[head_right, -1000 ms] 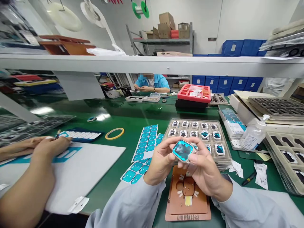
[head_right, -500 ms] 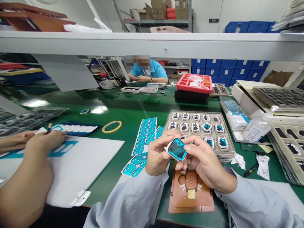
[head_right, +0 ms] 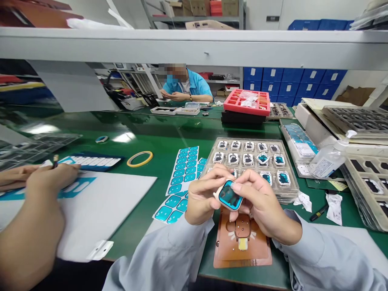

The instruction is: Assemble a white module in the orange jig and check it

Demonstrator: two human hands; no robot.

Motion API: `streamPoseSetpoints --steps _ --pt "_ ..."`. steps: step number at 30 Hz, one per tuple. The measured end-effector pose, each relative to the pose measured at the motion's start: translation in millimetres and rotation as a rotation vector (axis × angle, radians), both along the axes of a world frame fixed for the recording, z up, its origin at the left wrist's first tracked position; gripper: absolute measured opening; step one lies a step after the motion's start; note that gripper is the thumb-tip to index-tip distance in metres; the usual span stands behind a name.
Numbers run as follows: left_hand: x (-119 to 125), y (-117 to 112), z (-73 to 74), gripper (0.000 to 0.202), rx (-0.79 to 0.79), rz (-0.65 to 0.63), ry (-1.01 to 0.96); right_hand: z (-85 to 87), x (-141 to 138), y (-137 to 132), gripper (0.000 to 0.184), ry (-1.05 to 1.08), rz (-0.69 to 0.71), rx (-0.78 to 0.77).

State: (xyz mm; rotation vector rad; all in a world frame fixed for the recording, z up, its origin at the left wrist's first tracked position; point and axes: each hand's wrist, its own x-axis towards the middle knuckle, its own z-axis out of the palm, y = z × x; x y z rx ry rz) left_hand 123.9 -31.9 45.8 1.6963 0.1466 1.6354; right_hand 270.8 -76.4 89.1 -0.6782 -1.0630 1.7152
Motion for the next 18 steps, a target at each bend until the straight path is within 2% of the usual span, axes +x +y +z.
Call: streamPoseSetpoints --steps 18 --pt "-2.4 2.3 -1.7 0.038 -0.001 -0.042 0.027 -1.6 2.0 2.2 0.036 -0.003 0.013 -0.032"
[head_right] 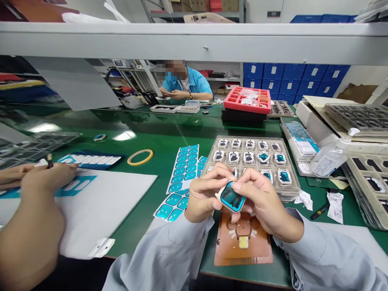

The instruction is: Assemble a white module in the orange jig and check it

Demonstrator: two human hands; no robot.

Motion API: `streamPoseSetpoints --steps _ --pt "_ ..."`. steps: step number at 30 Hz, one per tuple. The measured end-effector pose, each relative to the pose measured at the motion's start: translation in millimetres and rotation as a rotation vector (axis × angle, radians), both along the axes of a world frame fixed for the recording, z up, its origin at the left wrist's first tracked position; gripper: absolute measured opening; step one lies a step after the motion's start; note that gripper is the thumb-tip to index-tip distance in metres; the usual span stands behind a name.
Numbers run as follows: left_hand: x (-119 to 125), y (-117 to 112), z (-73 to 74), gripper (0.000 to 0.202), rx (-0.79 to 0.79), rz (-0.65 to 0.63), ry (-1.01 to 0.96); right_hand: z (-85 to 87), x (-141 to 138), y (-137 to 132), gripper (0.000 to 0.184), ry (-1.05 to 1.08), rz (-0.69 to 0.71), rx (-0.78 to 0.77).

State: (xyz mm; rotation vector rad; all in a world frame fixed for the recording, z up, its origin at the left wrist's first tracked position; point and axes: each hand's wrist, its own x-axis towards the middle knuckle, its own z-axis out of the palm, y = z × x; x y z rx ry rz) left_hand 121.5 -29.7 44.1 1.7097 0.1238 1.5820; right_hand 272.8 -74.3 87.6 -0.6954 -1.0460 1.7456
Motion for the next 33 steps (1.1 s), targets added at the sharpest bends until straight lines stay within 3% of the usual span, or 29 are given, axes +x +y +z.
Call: streamPoseSetpoints --steps 15,22,33 --pt "-0.6 1.6 -0.1 0.038 -0.005 -0.029 0.010 -1.0 1.6 2.9 0.041 -0.075 -0.016 -0.008" --pt "-2.6 3.7 -0.5 0.036 -0.038 -0.049 0.021 3.8 1.3 4.3 0.041 -0.077 0.067 -0.043" --pt "-3.7 4.2 0.7 0.034 -0.088 -0.091 0.023 3.1 1.0 3.3 0.039 -0.063 0.071 -0.049"
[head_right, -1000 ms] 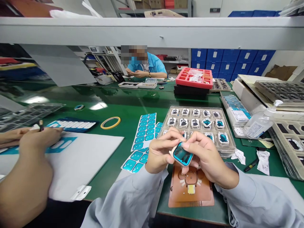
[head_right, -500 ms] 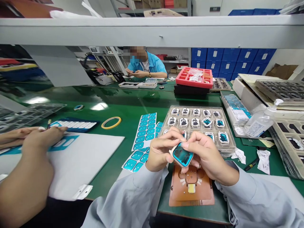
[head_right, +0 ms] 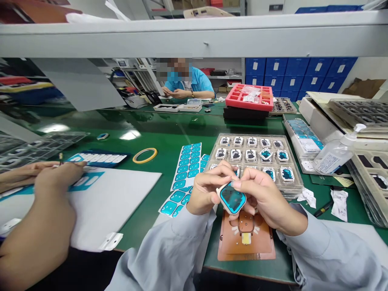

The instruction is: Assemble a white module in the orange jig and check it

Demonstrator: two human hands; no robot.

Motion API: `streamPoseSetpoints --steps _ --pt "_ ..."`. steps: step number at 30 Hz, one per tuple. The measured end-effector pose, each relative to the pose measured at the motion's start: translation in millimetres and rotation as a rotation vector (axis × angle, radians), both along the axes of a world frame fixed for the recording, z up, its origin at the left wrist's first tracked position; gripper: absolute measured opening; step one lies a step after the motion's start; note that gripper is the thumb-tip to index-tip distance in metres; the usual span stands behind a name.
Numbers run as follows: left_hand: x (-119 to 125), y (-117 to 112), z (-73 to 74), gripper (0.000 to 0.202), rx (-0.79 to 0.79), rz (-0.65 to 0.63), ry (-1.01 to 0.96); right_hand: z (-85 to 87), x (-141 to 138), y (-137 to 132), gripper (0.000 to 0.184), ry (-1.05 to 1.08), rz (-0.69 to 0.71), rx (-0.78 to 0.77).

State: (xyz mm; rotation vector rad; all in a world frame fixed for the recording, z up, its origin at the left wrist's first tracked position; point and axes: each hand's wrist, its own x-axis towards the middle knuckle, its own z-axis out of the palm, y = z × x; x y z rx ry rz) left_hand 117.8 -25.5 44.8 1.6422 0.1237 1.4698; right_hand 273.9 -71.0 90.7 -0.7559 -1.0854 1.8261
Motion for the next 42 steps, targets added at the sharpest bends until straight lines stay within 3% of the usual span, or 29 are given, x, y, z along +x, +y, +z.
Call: streamPoseSetpoints --steps 42 --pt "-2.4 -1.3 -1.8 0.032 -0.102 -0.118 0.016 -3.6 3.4 1.6 0.043 -0.057 0.052 -0.058"
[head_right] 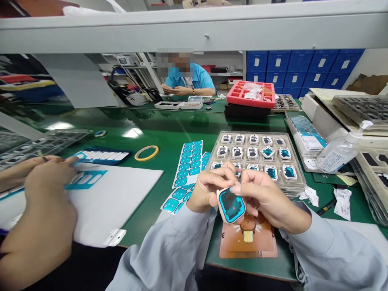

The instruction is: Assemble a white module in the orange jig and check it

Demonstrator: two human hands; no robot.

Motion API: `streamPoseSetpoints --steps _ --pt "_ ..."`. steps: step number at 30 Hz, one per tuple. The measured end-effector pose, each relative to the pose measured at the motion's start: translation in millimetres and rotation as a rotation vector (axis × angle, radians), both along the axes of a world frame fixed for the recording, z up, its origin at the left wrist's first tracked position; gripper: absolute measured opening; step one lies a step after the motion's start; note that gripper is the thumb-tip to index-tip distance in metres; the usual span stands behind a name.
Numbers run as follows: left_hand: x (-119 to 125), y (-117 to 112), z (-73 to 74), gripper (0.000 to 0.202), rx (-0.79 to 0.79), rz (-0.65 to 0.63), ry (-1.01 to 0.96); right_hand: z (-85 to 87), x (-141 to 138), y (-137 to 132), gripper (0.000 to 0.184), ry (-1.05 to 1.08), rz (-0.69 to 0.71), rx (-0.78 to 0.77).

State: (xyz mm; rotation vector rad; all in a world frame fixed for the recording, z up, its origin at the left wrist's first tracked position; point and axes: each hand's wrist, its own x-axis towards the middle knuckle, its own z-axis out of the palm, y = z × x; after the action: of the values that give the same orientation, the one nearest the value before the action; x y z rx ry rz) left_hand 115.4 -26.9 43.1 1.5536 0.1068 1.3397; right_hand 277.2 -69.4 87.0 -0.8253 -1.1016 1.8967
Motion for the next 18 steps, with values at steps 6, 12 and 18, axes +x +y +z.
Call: streamPoseSetpoints --steps 6,12,18 --pt "-0.2 0.2 0.4 0.031 0.025 -0.027 -0.001 -0.6 0.0 0.3 0.045 0.019 0.035 -0.022" --pt "5.7 -2.2 -2.0 0.032 0.033 0.028 -0.017 1.8 -0.3 -2.6 0.046 0.036 0.019 0.045" --pt "8.0 -2.0 -7.2 0.034 0.015 0.094 -0.104 4.7 1.5 -4.3 0.030 0.005 0.035 0.092"
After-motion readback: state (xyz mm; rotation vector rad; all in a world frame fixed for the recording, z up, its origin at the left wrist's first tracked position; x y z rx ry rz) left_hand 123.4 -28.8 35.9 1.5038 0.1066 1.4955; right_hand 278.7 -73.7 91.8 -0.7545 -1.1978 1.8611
